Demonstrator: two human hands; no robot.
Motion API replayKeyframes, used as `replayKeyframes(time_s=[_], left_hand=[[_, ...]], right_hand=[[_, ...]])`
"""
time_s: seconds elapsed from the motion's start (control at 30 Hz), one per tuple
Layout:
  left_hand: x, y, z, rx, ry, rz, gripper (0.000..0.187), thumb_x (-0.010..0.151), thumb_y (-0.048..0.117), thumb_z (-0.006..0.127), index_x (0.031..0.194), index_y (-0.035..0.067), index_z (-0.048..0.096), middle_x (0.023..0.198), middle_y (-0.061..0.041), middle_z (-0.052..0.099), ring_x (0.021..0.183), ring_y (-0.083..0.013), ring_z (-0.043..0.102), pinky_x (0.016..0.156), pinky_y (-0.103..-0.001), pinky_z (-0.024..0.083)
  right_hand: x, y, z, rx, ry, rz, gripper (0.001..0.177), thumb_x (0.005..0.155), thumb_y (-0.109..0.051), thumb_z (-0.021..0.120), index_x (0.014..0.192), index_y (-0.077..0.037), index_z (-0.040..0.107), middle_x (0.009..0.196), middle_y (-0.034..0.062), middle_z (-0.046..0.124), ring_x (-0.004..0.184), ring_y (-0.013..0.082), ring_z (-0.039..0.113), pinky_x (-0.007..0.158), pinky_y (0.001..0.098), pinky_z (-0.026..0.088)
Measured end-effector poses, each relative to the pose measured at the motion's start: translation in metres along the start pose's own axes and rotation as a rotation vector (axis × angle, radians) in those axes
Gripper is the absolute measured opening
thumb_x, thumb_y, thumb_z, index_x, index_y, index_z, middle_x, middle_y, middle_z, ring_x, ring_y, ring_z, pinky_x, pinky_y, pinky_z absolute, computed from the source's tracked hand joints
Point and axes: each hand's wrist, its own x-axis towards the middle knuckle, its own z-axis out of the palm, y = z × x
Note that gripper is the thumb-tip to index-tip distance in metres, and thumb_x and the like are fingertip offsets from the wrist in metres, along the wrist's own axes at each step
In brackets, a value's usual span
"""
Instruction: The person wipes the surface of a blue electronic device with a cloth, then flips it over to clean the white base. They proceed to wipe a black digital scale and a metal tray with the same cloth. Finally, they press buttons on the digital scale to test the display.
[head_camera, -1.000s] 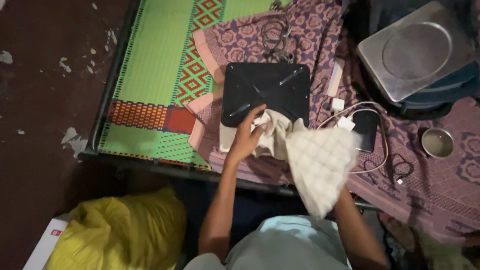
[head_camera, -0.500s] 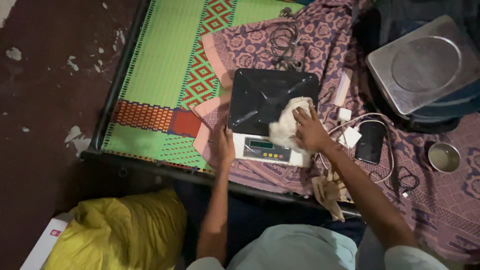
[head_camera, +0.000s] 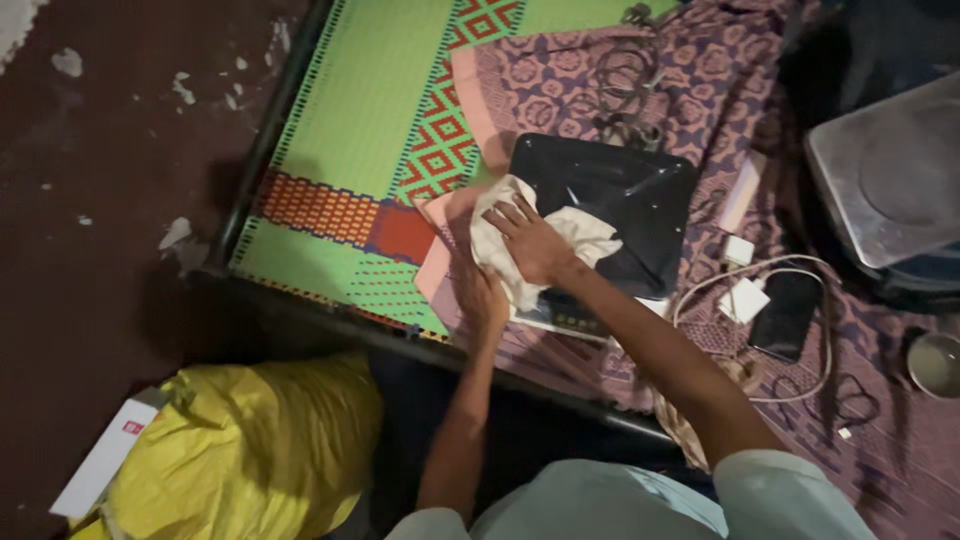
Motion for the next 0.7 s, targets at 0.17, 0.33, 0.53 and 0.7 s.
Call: replayKeyframes(time_s=[0.17, 0.33, 0.53, 0.7], left_hand=[[-0.002, 0.016, -0.005, -0.003, -0.16, -0.211, 0.044, 0.104, 0.035, 0.043, 0.13, 0.005, 0.062, 0.136, -0.024, 0.061, 0.129, -0.0447, 0.055, 0.11, -0.057, 0.039], [0.001, 0.023, -0.011, 0.002, -0.063, -0.118, 0.045, 0.098, 0.034, 0.052, 0.135, 0.01, 0.06, 0.131, -0.023, 0.063, 0.124, -0.0422, 0.057, 0.105, -0.056, 0.043], [0.004, 0.024, -0.01, -0.152, -0.205, -0.273, 0.053, 0.096, 0.037, 0.054, 0.141, 0.009, 0.055, 0.135, -0.023, 0.059, 0.124, -0.0429, 0.056, 0.101, -0.056, 0.044], [-0.011, -0.002, 0.022, -0.022, -0.251, -0.312, 0.055, 0.103, 0.045, 0.048, 0.142, 0.007, 0.055, 0.14, -0.023, 0.058, 0.131, -0.0435, 0.053, 0.106, -0.06, 0.039]], right_hand=[[0.041, 0.042, 0.026, 0.166, 0.097, 0.062, 0.056, 0.092, -0.006, 0.048, 0.146, 0.006, 0.051, 0.156, 0.0202, 0.046, 0.152, 0.0379, 0.035, 0.132, 0.053, 0.013], [0.06, 0.129, 0.042, 0.047, 0.093, 0.329, 0.064, 0.093, -0.028, 0.052, 0.144, 0.01, 0.05, 0.156, 0.0279, 0.042, 0.149, 0.0395, 0.029, 0.123, 0.0579, 0.01], [0.059, 0.135, 0.054, -0.222, 0.087, 0.41, 0.059, 0.099, -0.038, 0.051, 0.137, 0.007, 0.06, 0.154, 0.031, 0.046, 0.151, 0.0461, 0.03, 0.121, 0.0643, 0.006], [0.017, 0.048, 0.035, -0.117, 0.046, 0.139, 0.057, 0.084, -0.033, 0.065, 0.125, 0.007, 0.069, 0.146, 0.0227, 0.055, 0.142, 0.0395, 0.044, 0.126, 0.0617, 0.01]])
